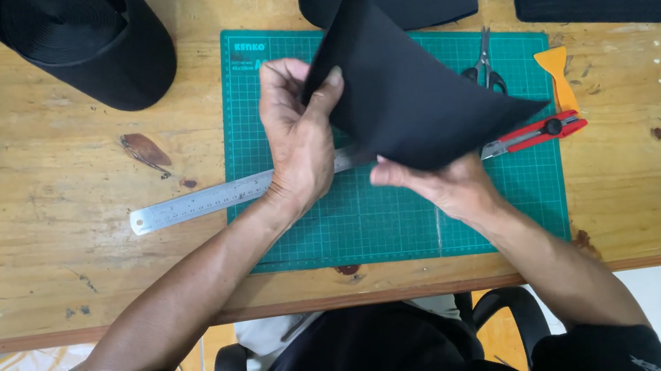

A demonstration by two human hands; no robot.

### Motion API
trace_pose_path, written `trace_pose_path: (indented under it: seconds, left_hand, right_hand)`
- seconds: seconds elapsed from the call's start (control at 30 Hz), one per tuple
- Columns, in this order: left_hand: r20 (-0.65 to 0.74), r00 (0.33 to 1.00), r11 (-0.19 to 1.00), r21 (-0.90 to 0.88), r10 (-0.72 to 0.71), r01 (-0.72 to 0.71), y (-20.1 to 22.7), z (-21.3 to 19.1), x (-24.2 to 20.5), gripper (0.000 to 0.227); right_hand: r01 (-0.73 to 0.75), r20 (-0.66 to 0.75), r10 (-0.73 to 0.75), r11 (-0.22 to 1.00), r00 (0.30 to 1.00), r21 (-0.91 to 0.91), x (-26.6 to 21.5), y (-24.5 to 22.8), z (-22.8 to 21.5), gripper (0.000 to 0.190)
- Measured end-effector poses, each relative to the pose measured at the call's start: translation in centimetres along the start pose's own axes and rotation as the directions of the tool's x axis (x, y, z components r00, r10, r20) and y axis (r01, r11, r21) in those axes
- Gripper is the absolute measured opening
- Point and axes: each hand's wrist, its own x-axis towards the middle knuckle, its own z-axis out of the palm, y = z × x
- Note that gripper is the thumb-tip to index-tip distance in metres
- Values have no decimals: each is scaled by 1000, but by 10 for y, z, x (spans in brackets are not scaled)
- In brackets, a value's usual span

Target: The person measures and cuts a piece of black fabric using a metal ruler and a red utility knife on a green cutting mat. They align the ruler to mark straight lines and slice through the material to create rectangular pieces.

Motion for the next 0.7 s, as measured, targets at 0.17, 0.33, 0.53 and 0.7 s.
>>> trace_pose_path:
  seconds: [0.17,0.33,0.53,0.7]
  left_hand:
    - [272,961,989,149,-57,16,20,5,-8,31]
    - [704,584,521,702,-404,-486,49,-5,6,61]
    - [565,619,246,814,-546,-526,58,-15,19,68]
    - [520,658,265,851,-544,-454,53,-17,19,73]
  right_hand:
    - [121,-324,37,883,945,453,14,-26,-2,27]
    - [6,-715,221,954,663,301,32,-18,-57,36]
    - [155,-841,69,972,536,179,40,18,-126,73]
    - [239,-400,-326,938,857,-253,38,-27,-107,41]
